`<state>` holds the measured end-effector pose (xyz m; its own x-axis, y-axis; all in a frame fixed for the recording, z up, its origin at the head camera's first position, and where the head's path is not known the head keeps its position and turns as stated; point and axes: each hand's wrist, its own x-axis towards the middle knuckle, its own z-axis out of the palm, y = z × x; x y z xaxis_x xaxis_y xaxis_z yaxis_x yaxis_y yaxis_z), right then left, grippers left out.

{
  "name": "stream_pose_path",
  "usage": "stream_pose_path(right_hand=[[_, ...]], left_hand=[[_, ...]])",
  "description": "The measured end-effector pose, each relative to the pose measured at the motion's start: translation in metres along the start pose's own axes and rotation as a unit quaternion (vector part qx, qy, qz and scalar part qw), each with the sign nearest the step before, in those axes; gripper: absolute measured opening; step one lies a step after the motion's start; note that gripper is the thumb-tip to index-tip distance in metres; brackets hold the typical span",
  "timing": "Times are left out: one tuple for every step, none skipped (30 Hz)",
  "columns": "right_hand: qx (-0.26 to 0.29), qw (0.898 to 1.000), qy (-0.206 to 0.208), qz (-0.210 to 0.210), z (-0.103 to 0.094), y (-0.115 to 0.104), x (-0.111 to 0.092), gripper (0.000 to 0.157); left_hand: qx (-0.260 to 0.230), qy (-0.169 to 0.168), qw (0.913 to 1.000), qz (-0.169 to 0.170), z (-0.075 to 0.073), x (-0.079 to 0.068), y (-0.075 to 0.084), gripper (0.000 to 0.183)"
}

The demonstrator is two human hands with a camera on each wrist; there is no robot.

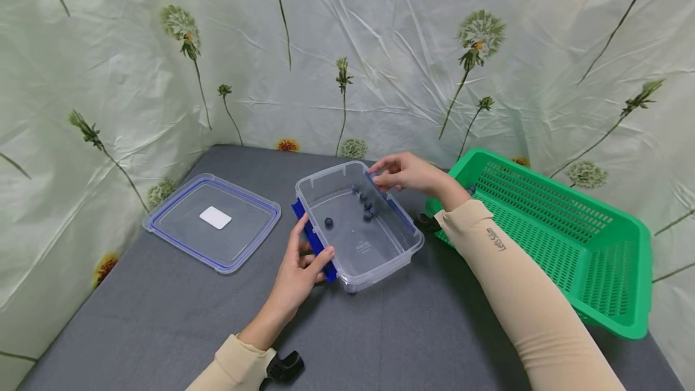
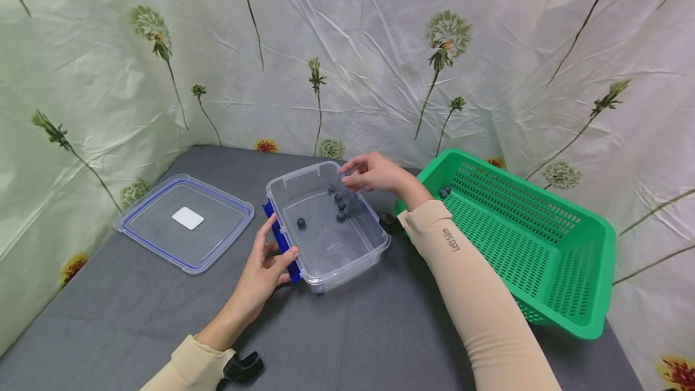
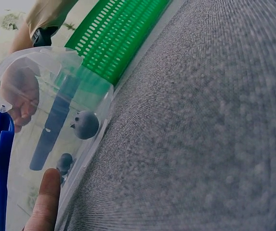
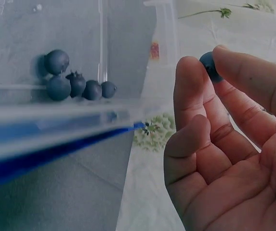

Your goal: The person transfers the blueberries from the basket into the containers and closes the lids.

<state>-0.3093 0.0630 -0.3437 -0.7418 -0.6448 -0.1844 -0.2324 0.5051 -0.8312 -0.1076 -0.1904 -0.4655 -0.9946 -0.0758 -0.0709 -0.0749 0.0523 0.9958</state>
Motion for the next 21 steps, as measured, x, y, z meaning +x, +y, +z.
stream_pose_path(right_hand=[[-0.001,1.000,-0.002,0.001,0.002,-0.001,0.002,0.040],[-0.003,1.000,-0.004,0.002,0.003,-0.002,0.003,0.040],[-0.004,1.000,-0.005,0.004,0.005,-0.003,0.005,0.039],[-0.005,1.000,-0.006,0.006,0.006,-0.004,0.007,0.039],[-0.007,1.000,-0.006,0.008,0.008,-0.005,0.008,0.038],[-0.009,1.000,-0.006,0.009,0.009,-0.005,0.010,0.038],[-0.010,1.000,-0.006,0.010,0.010,-0.006,0.011,0.037],[-0.010,1.000,-0.006,0.011,0.011,-0.006,0.012,0.037],[-0.010,1.000,-0.005,0.011,0.012,-0.007,0.012,0.037],[-0.009,1.000,-0.005,0.011,0.013,-0.007,0.013,0.037],[-0.008,1.000,-0.005,0.012,0.013,-0.008,0.014,0.037],[-0.009,1.000,-0.005,0.011,0.013,-0.008,0.014,0.037],[-0.006,1.000,-0.005,0.011,0.014,-0.008,0.014,0.036],[-0.004,1.000,-0.006,0.012,0.013,-0.008,0.014,0.036],[-0.004,1.000,-0.007,0.012,0.013,-0.008,0.014,0.036],[-0.002,1.000,-0.008,0.014,0.013,-0.008,0.013,0.036],[-0.002,1.000,-0.009,0.015,0.012,-0.008,0.013,0.036],[-0.002,1.000,-0.010,0.017,0.011,-0.008,0.012,0.036],[-0.001,1.000,-0.011,0.019,0.010,-0.008,0.012,0.036],[-0.001,1.000,-0.011,0.020,0.009,-0.008,0.011,0.036],[-0.002,1.000,-0.010,0.022,0.008,-0.007,0.011,0.036]], left_hand=[[0.000,0.001,1.0000,0.001,0.000,0.000,0.000,0.088],[0.001,0.002,1.0000,0.003,0.000,0.000,0.000,0.088],[0.001,0.003,1.0000,0.005,0.001,-0.001,0.001,0.088],[0.002,0.002,1.0000,0.007,0.001,-0.001,0.001,0.089],[0.003,0.003,1.0000,0.009,0.001,-0.001,0.001,0.089],[0.003,0.003,0.9999,0.010,0.001,-0.001,0.001,0.089],[0.004,0.003,0.9999,0.011,0.002,-0.001,0.001,0.089],[0.002,0.002,0.9999,0.011,0.002,-0.001,0.001,0.089],[0.000,0.000,0.9999,0.011,0.002,-0.001,0.002,0.089],[-0.002,-0.002,0.9999,0.010,0.002,-0.001,0.002,0.089],[-0.004,-0.002,1.0000,0.008,0.003,-0.001,0.002,0.089],[-0.006,-0.002,0.9999,0.008,0.003,-0.001,0.003,0.089],[-0.008,-0.003,0.9999,0.009,0.003,-0.001,0.003,0.089],[-0.008,-0.004,0.9999,0.010,0.003,-0.001,0.003,0.090],[-0.007,-0.004,0.9999,0.010,0.003,-0.002,0.003,0.090],[-0.005,-0.003,0.9999,0.010,0.003,-0.002,0.003,0.090],[-0.004,-0.002,0.9999,0.011,0.003,-0.002,0.003,0.090],[-0.002,-0.002,0.9999,0.010,0.003,-0.002,0.003,0.090],[0.000,-0.002,0.9999,0.010,0.002,-0.002,0.003,0.089],[0.001,-0.001,0.9999,0.010,0.002,-0.002,0.003,0.089],[0.002,0.000,0.9999,0.010,0.002,-0.002,0.003,0.089]])
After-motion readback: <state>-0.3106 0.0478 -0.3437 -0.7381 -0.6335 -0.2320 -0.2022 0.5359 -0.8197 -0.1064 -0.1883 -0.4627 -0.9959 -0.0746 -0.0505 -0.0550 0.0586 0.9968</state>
